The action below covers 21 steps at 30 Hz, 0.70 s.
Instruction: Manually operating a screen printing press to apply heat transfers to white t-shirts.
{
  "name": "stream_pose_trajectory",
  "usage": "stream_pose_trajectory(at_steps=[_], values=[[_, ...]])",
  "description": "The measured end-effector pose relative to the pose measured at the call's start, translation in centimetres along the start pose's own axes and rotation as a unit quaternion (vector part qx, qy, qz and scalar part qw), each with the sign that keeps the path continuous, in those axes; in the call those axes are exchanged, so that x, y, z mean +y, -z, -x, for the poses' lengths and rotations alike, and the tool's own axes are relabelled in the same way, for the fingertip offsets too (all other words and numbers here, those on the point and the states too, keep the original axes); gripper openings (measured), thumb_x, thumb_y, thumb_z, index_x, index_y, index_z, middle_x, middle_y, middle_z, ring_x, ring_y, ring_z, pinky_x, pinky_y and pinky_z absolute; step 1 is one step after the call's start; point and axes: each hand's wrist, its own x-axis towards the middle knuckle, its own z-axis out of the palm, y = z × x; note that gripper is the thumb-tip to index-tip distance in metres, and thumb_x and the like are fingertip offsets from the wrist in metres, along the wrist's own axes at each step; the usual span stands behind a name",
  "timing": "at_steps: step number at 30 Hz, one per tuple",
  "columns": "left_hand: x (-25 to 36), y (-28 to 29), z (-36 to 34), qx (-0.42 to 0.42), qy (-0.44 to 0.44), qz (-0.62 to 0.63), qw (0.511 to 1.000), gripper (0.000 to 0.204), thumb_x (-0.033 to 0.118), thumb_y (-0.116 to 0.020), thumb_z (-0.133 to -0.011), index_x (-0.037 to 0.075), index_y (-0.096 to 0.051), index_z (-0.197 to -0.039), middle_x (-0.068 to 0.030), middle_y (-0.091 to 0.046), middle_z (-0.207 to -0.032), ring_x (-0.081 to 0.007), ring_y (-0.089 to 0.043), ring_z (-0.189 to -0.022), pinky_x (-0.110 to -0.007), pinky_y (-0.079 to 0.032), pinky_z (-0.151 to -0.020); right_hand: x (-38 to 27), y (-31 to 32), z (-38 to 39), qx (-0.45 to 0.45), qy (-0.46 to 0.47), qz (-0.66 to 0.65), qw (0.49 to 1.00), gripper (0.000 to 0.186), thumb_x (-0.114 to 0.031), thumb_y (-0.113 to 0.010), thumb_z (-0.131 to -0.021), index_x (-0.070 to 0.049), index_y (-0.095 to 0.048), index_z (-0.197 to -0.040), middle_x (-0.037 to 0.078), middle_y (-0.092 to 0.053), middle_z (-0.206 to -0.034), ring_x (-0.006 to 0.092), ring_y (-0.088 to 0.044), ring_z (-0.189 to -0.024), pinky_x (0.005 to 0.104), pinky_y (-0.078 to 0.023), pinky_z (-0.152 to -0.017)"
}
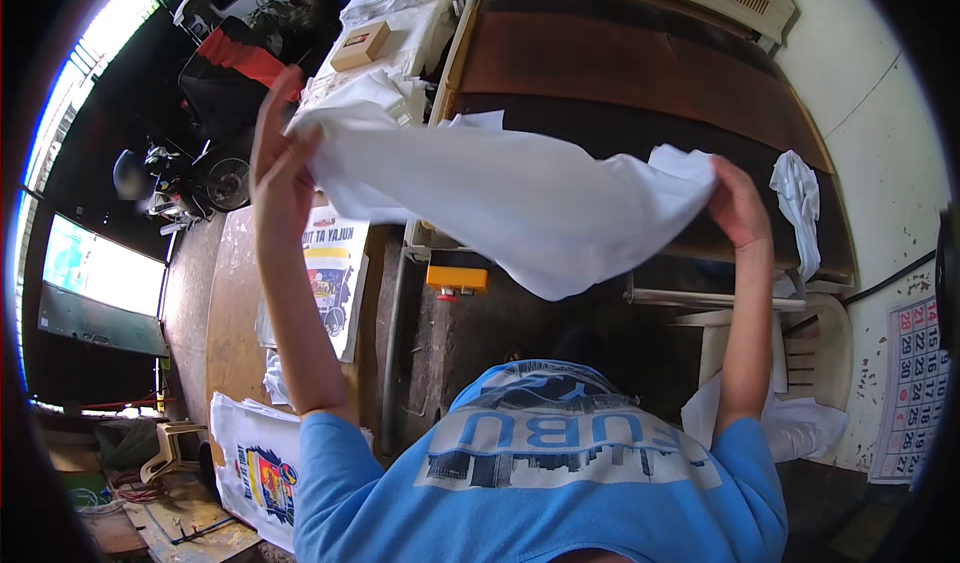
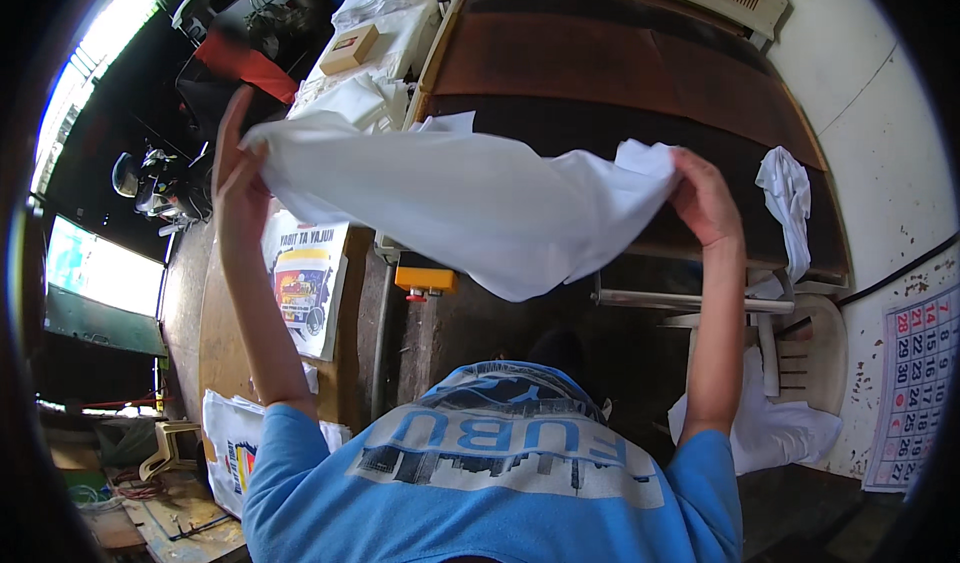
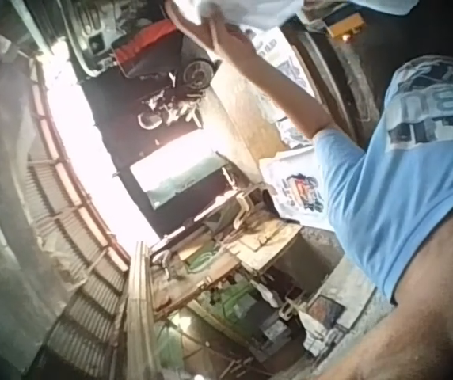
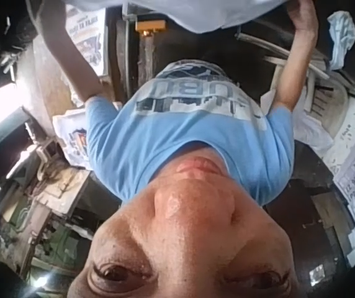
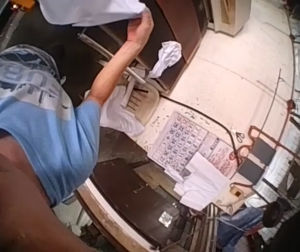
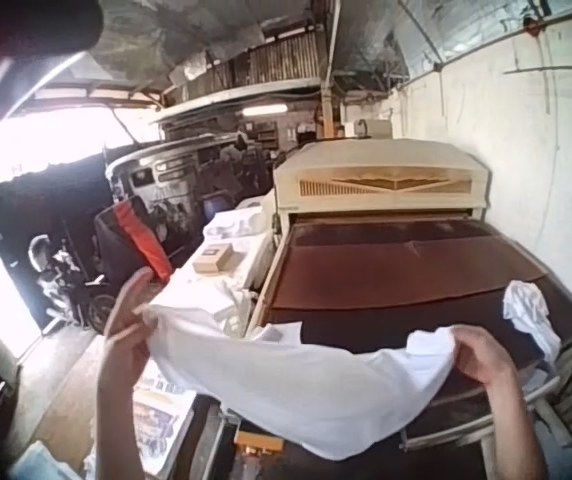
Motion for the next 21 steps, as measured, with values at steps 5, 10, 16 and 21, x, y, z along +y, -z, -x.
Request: stream_pose_trajectory(at_steps=[5,10,16,21], values=[[3.2,0.4,-4.4,-0.023,-0.062,0.138,0.988,0.054,0.002,-0.049,-0.082,0.005,-0.029,-0.132,-0.0115,-0.039,-0.128,-0.0176,-0.051,-0.106,-0.030,-0.045,-0.086,-4.2,0.1,-0.8,-0.026,0.170,-0.076,0.982,0.029,-0.025,-0.045,-0.090,-0.004,-0.054,-0.108,0.005,-0.059,-0.104,0.0152,-0.054,-0.097,0.0305,-0.042,-0.086],[0.7,2.6,-6.9,-0.011,0.017,0.061,0.998,0.045,0.001,-0.042,-0.085,0.002,-0.034,-0.129,-0.0121,-0.048,-0.120,-0.0157,-0.054,-0.100,-0.026,-0.045,-0.085,-4.9,-1.1,-1.1,-0.180,0.163,-0.124,0.962,0.033,-0.021,-0.045,-0.089,-0.002,-0.048,-0.116,0.009,-0.054,-0.114,0.0192,-0.050,-0.106,0.0343,-0.039,-0.091],[0.2,4.6,-12.6,-0.058,0.024,0.141,0.988,0.040,0.005,-0.037,-0.088,0.000,-0.036,-0.128,-0.0118,-0.052,-0.116,-0.0145,-0.054,-0.101,-0.026,-0.044,-0.087,-14.0,0.5,-6.4,0.195,0.246,-0.126,0.941,0.032,-0.023,-0.042,-0.091,-0.002,-0.051,-0.114,0.008,-0.055,-0.112,0.0181,-0.052,-0.102,0.0306,-0.040,-0.089],[-0.1,2.6,-20.4,0.036,-0.003,0.147,0.988,0.040,0.009,-0.038,-0.089,0.001,-0.036,-0.128,-0.0100,-0.053,-0.115,-0.0149,-0.054,-0.101,-0.025,-0.044,-0.086,-20.4,1.2,-10.9,0.048,0.256,-0.055,0.964,0.032,-0.020,-0.043,-0.090,-0.001,-0.052,-0.114,0.008,-0.055,-0.112,0.0173,-0.051,-0.104,0.0302,-0.040,-0.090]])
